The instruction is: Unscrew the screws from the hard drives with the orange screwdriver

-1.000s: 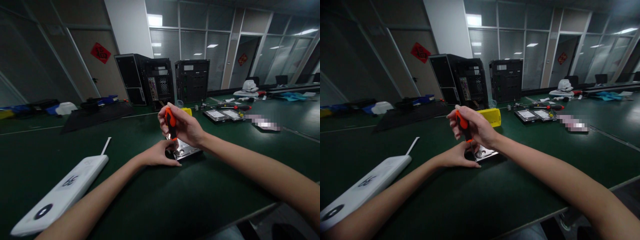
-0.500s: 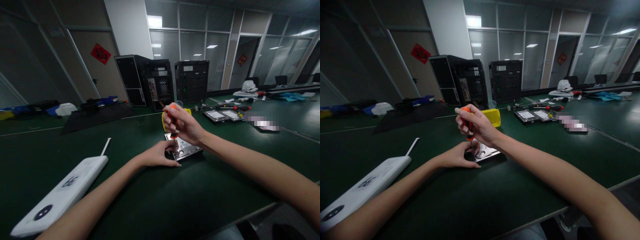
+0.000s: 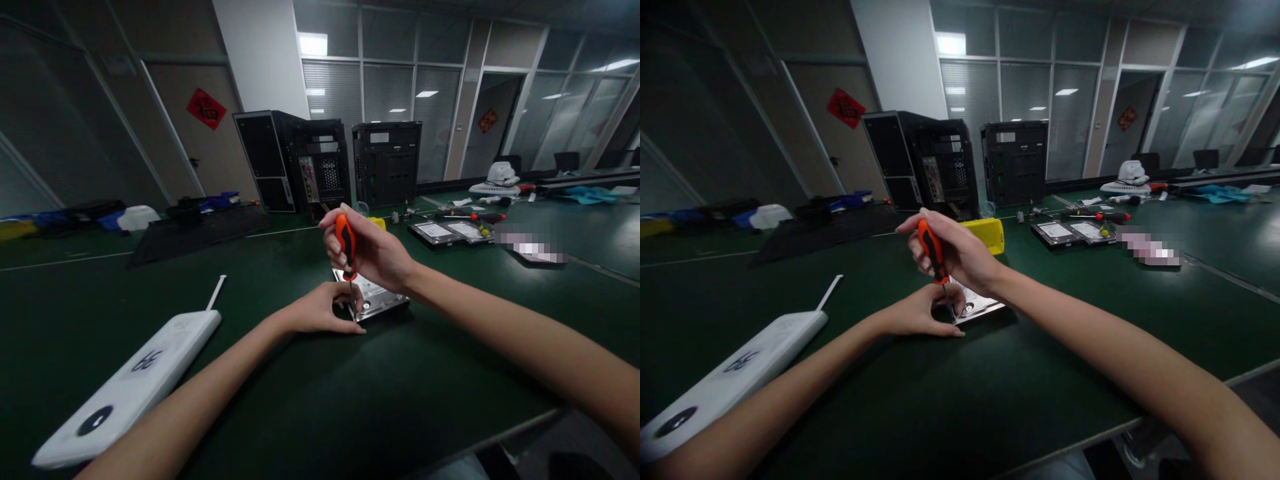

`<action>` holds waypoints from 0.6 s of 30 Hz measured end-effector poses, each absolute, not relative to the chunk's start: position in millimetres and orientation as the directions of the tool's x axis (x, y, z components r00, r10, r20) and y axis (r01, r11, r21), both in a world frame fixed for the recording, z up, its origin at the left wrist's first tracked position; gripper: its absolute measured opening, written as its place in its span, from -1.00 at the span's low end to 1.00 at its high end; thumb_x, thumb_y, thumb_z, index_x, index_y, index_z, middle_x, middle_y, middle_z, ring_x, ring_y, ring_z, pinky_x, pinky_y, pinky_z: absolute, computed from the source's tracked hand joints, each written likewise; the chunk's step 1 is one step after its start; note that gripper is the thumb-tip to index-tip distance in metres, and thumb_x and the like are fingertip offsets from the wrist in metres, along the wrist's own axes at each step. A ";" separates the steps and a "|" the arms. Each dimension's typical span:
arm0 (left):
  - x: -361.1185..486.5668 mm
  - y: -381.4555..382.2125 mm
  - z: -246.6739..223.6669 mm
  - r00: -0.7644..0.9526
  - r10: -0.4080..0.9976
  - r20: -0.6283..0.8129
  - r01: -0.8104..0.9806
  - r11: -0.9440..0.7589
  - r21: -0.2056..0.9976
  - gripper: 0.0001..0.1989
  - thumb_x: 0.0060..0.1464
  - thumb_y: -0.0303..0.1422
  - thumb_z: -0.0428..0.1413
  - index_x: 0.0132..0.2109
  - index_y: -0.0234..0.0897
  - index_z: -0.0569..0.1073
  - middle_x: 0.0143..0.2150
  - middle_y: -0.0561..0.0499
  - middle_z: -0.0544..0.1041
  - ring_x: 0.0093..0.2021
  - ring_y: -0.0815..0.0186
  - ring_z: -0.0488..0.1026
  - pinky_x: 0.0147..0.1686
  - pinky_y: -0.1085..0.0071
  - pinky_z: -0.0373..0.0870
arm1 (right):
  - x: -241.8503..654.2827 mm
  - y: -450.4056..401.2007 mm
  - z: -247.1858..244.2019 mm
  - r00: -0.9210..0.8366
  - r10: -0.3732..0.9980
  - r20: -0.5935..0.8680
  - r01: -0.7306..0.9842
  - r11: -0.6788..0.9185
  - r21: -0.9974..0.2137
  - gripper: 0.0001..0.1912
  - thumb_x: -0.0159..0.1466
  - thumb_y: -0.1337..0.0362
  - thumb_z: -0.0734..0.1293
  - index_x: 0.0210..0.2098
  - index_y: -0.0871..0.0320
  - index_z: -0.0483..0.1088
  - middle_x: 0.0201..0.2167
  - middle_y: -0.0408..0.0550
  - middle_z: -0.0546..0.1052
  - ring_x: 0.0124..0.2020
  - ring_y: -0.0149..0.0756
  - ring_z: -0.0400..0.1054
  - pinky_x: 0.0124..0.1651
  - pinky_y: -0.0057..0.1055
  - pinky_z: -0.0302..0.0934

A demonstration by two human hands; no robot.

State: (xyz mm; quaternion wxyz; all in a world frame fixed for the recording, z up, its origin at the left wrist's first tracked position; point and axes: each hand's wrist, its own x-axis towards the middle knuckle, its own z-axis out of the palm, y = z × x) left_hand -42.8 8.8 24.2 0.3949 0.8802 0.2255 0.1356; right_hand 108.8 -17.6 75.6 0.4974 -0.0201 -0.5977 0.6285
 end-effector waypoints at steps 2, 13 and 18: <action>-43.0 8.3 25.6 0.863 0.503 0.057 0.298 -0.596 0.745 -0.74 -0.10 -0.30 0.24 -0.27 -0.31 0.37 -0.30 0.04 0.40 -0.24 0.30 0.37 -0.15 0.33 0.29 | 109.6 -17.3 75.5 -0.495 0.646 0.582 -0.585 0.247 -0.772 -0.76 0.27 0.15 0.16 -0.28 0.18 0.33 -0.47 -0.16 0.35 -0.47 -0.51 0.25 -0.40 -0.56 0.17; -43.5 8.0 26.0 0.858 0.510 0.060 0.302 -0.596 0.744 -0.71 -0.12 -0.27 0.24 -0.26 -0.31 0.38 -0.32 0.03 0.41 -0.24 0.27 0.38 -0.19 0.32 0.30 | 108.9 -17.2 78.9 -0.503 0.617 0.605 -0.567 0.293 -0.770 -0.85 0.19 0.26 0.30 -0.30 0.15 0.23 -0.44 -0.19 0.42 -0.41 -0.47 0.33 -0.29 -0.45 0.27; -42.4 9.1 24.6 0.850 0.525 0.036 0.319 -0.568 0.758 -0.70 -0.15 -0.27 0.25 -0.27 -0.30 0.38 -0.30 0.04 0.41 -0.23 0.27 0.38 -0.15 0.31 0.30 | 108.8 -14.2 77.4 -0.457 0.634 0.624 -0.549 0.351 -0.758 -0.85 0.24 0.21 0.23 -0.25 0.14 0.28 -0.58 -0.28 0.21 -0.61 -0.57 0.10 -0.46 -0.56 0.17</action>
